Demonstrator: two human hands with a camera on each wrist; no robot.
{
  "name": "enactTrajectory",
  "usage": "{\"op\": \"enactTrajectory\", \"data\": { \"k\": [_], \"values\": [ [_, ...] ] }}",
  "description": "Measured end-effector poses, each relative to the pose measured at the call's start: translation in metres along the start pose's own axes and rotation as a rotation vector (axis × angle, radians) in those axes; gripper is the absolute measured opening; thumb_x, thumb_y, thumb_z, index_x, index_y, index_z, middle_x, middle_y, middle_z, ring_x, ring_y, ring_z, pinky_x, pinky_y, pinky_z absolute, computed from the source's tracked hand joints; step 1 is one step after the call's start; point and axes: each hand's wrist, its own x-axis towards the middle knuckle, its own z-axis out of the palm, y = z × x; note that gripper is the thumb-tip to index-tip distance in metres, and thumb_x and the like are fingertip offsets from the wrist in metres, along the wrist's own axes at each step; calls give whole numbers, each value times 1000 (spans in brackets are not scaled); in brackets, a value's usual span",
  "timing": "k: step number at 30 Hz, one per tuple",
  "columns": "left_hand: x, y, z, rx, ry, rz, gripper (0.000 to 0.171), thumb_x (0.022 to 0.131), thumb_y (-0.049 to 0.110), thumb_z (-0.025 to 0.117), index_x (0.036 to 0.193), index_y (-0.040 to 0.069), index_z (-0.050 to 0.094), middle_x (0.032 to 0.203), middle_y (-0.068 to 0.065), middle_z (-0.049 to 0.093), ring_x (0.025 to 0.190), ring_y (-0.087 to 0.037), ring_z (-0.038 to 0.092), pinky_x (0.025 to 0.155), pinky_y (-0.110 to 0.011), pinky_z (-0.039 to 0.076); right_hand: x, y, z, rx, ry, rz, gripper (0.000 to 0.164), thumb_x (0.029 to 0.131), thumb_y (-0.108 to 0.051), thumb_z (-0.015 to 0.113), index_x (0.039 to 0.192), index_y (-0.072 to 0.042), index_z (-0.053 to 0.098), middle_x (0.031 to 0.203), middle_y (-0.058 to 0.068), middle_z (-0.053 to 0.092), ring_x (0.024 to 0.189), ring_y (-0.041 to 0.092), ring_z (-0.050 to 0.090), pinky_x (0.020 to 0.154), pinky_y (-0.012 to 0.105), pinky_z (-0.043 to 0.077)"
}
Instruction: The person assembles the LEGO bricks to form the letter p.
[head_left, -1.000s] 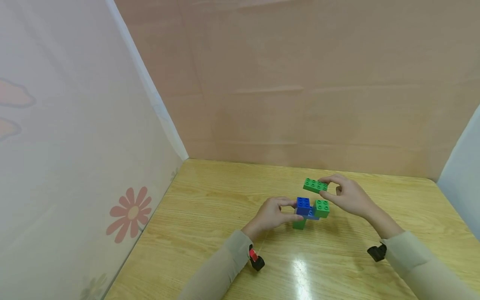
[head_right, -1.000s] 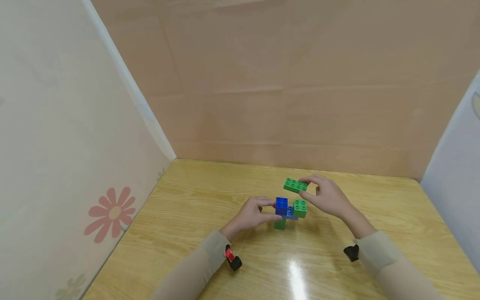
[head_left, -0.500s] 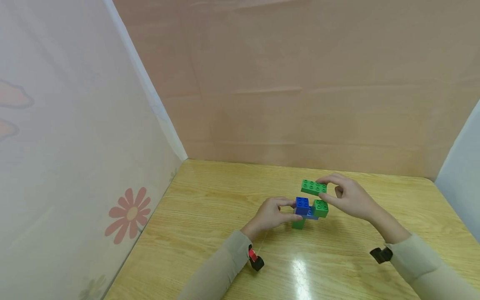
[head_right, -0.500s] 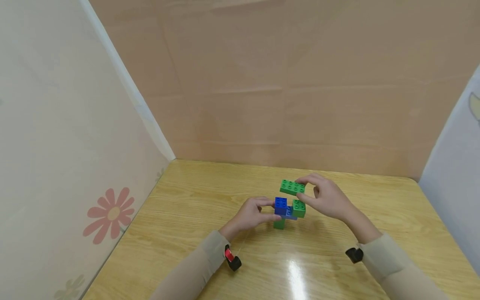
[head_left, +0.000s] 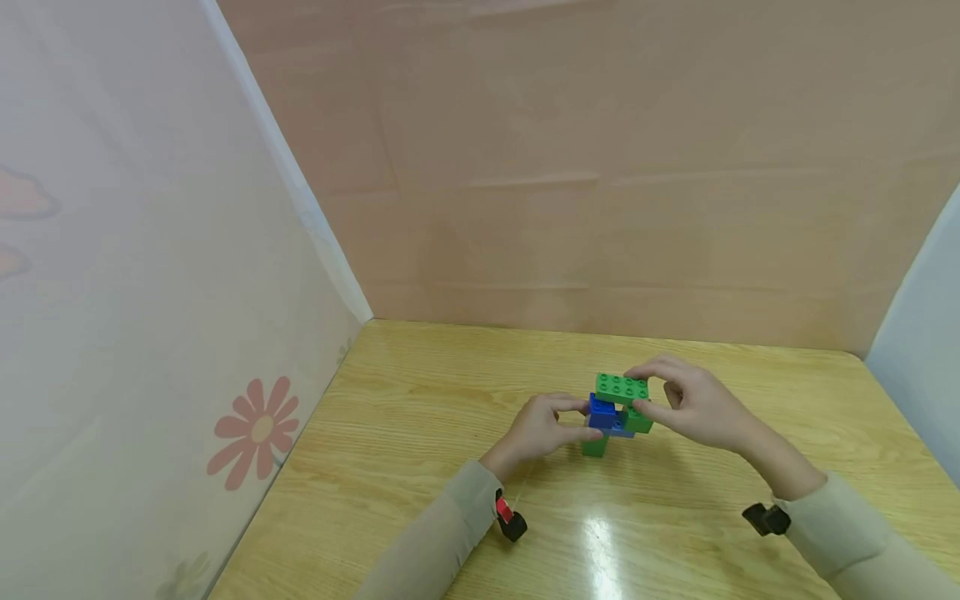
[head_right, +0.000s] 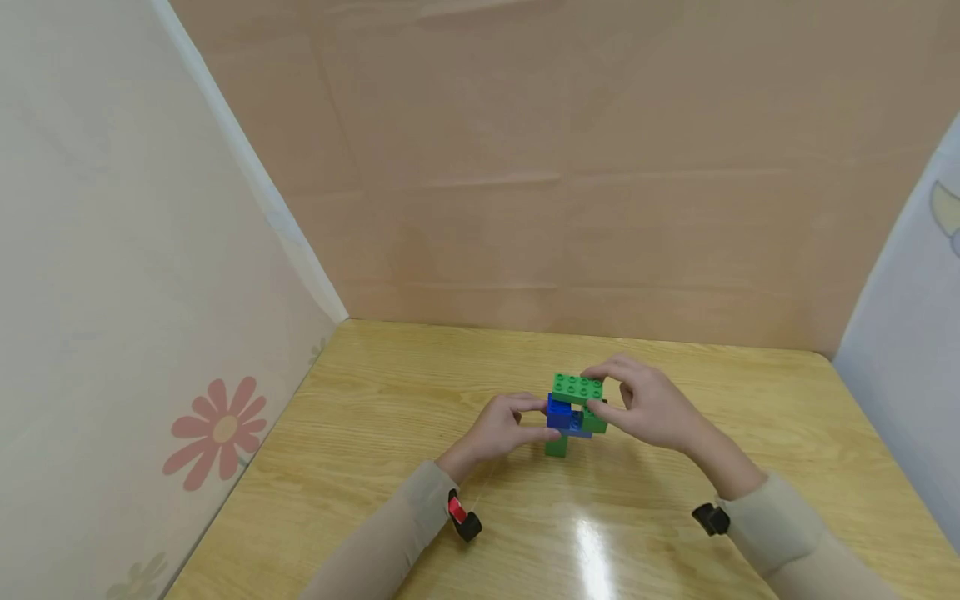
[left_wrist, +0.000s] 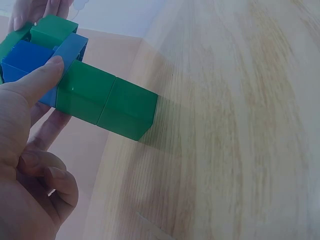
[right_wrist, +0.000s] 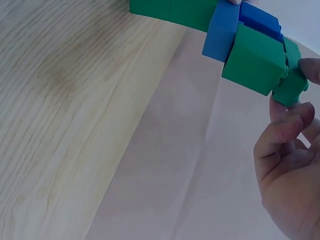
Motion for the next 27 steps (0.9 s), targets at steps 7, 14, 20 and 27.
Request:
{"op": "enactTrajectory", "data": {
  "k": [7, 14, 20, 27],
  "values": [
    [0, -1, 0, 29, -5, 10, 46, 89, 46, 82, 130, 27, 75, 118, 25, 67, 119, -8, 61, 90, -29, 49, -2, -3, 4, 6, -8, -46, 39, 89, -9, 83, 125, -20, 70, 111, -8, 65, 56, 1, 39, 50, 23, 38],
    [0, 0, 0, 38, -4, 17, 47, 89, 47, 82, 130, 27, 75, 118, 25, 67, 118, -4, 59, 89, -29, 48, -2, -5, 4, 21, -18, -71, 40, 89, -8, 83, 125, -18, 70, 111, -8, 65, 57, 0, 38, 50, 22, 38],
    [1, 0, 0, 37, -2, 33, 45, 90, 44, 82, 130, 25, 75, 117, 24, 68, 117, -5, 60, 88, -28, 48, -2, -4, 6, 24, -7, -78, 39, 89, -9, 83, 125, -18, 70, 111, -8, 66, 56, 1, 38, 50, 22, 38],
    [1, 0, 0, 29, -1, 37, 45, 90, 42, 83, 130, 24, 75, 117, 23, 68, 116, -3, 60, 88, -28, 49, -2, -2, 9, 18, 5, -60, 34, 91, -12, 82, 123, -19, 72, 108, -11, 66, 58, 3, 39, 51, 23, 38]
  ]
}}
